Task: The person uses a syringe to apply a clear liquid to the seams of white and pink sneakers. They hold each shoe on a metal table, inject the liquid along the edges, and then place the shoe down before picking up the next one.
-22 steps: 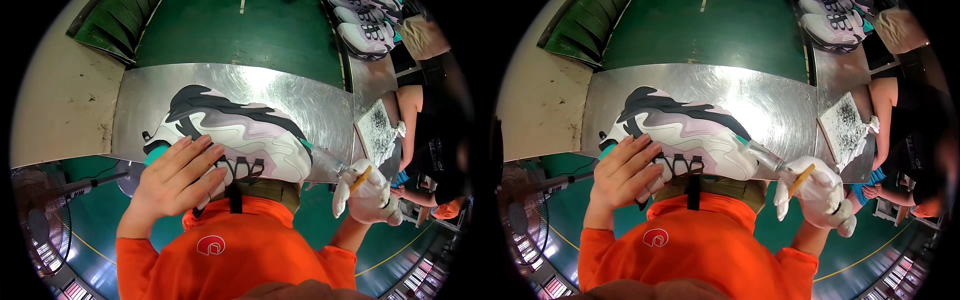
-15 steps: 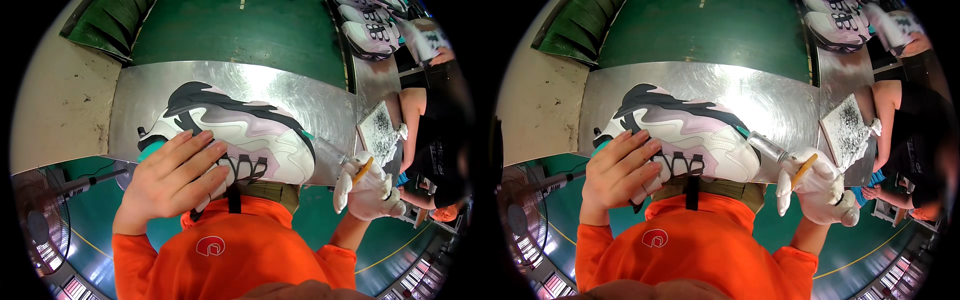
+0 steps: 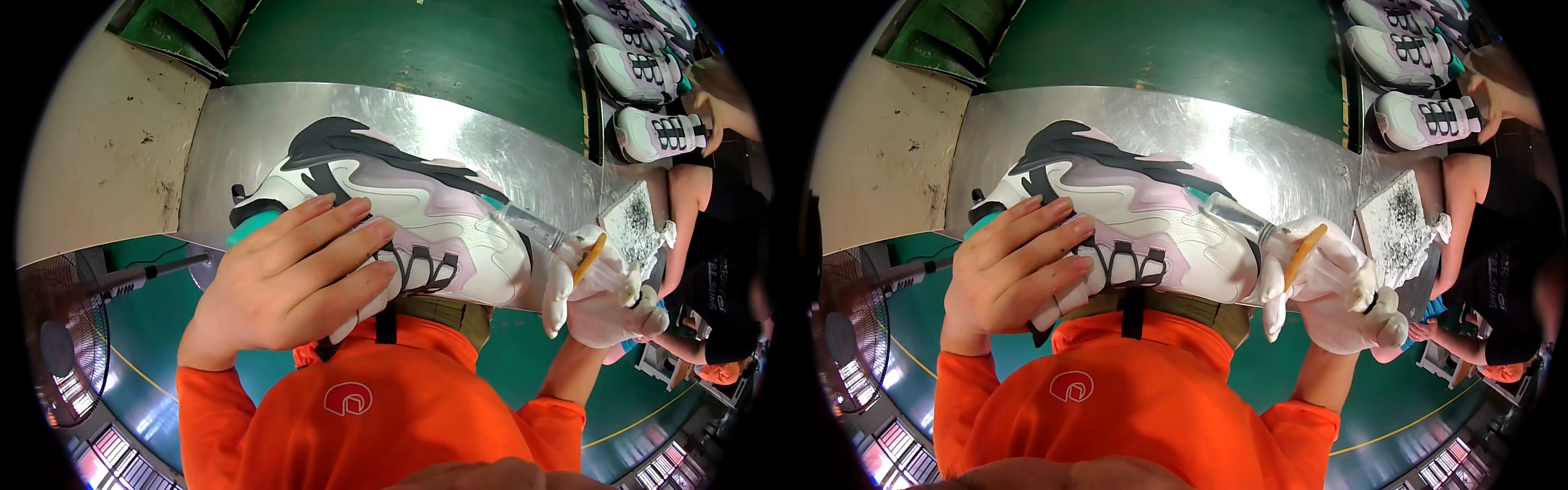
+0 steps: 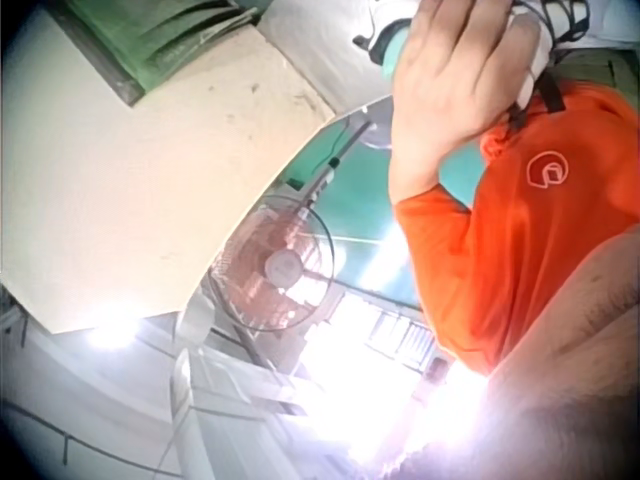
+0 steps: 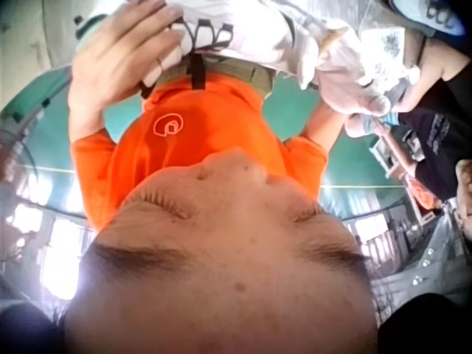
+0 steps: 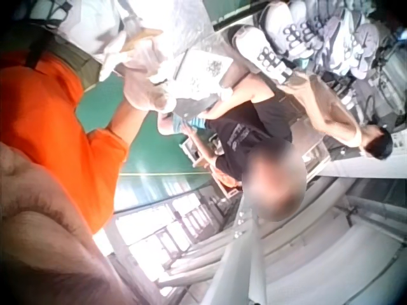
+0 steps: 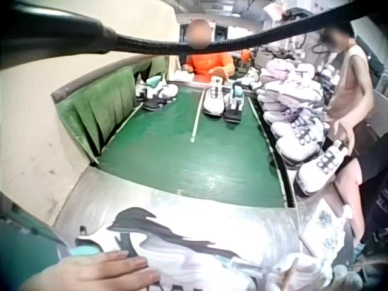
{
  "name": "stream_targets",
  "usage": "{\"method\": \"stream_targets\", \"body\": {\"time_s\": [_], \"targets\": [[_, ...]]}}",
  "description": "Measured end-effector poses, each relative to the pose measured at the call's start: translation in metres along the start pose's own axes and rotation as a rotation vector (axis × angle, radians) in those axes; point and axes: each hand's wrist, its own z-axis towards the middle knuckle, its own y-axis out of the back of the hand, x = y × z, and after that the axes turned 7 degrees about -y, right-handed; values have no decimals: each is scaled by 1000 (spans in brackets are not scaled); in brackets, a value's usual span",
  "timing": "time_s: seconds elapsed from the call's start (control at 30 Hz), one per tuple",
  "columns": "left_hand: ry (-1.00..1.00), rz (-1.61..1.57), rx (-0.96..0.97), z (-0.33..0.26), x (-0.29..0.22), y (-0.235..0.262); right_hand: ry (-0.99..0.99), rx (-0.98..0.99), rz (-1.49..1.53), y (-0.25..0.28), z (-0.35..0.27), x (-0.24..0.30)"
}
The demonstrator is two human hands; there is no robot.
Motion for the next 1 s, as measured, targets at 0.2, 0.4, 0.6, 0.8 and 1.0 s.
{"method": "stream_targets", "body": {"time_s": [0.2, 0.4, 0.6, 0.8, 1.0], "targets": [[21, -22, -5, 4, 0, -1, 98, -210, -179, 3, -35, 6], [-2, 2, -27, 8, -1, -4, 49, -1104, -1156, 7, -82, -13], [-17, -24, 17, 16, -1, -1, 133, -1363, -863, 26, -106, -28], [-43, -33, 20, 17, 0, -1, 129, -1285, -609, 5, -116, -23], [-53, -31, 1, 16, 0, -2, 148, -1316, -657, -6, -124, -32]]}}
